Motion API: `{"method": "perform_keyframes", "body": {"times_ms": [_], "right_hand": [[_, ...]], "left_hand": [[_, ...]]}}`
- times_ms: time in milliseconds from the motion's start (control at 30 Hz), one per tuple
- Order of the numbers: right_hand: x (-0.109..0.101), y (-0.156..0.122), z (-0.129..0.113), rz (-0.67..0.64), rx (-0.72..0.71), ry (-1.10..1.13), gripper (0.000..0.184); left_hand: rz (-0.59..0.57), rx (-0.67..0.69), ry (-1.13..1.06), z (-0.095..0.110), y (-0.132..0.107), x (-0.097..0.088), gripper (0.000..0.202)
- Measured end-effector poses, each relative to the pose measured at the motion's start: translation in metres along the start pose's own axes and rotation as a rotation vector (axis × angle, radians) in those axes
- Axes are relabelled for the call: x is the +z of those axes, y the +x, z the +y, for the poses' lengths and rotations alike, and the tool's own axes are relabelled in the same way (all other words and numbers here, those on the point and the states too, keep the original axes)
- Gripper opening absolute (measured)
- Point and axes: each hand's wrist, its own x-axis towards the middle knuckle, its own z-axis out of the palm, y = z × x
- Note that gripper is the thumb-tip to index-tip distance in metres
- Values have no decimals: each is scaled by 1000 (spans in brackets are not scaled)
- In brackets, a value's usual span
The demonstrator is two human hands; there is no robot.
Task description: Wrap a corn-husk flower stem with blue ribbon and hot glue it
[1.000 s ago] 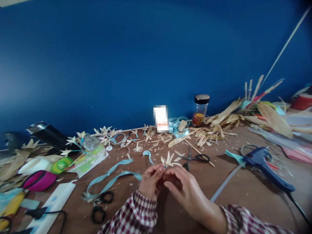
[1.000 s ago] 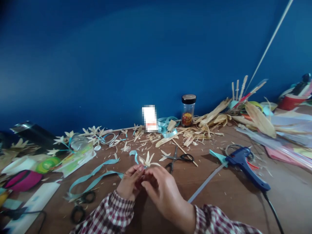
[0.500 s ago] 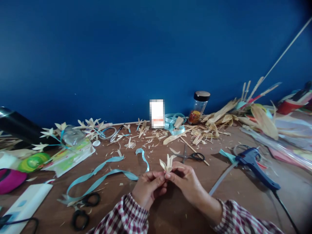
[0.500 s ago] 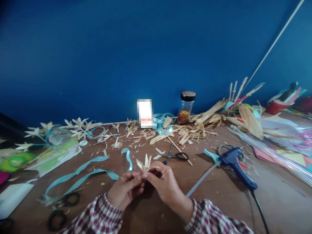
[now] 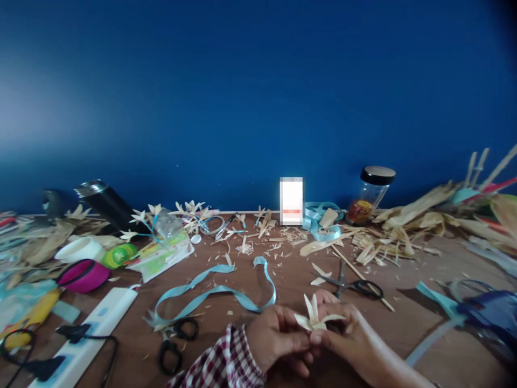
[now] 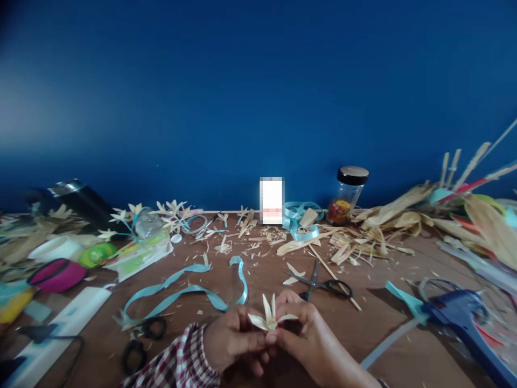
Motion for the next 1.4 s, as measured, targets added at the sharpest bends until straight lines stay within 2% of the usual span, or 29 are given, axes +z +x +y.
{"method": "perform_keyframes", "body": {"times_ms": [200,400,500,567,733,967,1167,1267,1400], "right_hand": [[-2,0,0,-78,18,85,17],[-2,0,-4,-70,-30,87,18],[0,0,-4,-21,-100,64,22],[2,0,-2,1,-119,90,23],[3,2,6,-3,-40,277,21],[-4,6,2,111,-7,190,24],[2,5,7,33,19,350,24],[3,6,15,116,22,344,22],[2,8,24,289,-11,169,22]], "left_hand": [[-5,14,87,1,-1,7,28],[121,109,105,-1,3,17,36],[162,178,95,-6,4,19,40],[164,215,84,-10,5,19,44],[175,257,70,-15,8,17,46],[110,195,30,-19,15,6,40],[164,219,36,-22,17,4,40],[219,253,43,-22,18,7,38],[332,300,159,-19,16,14,38]]}}
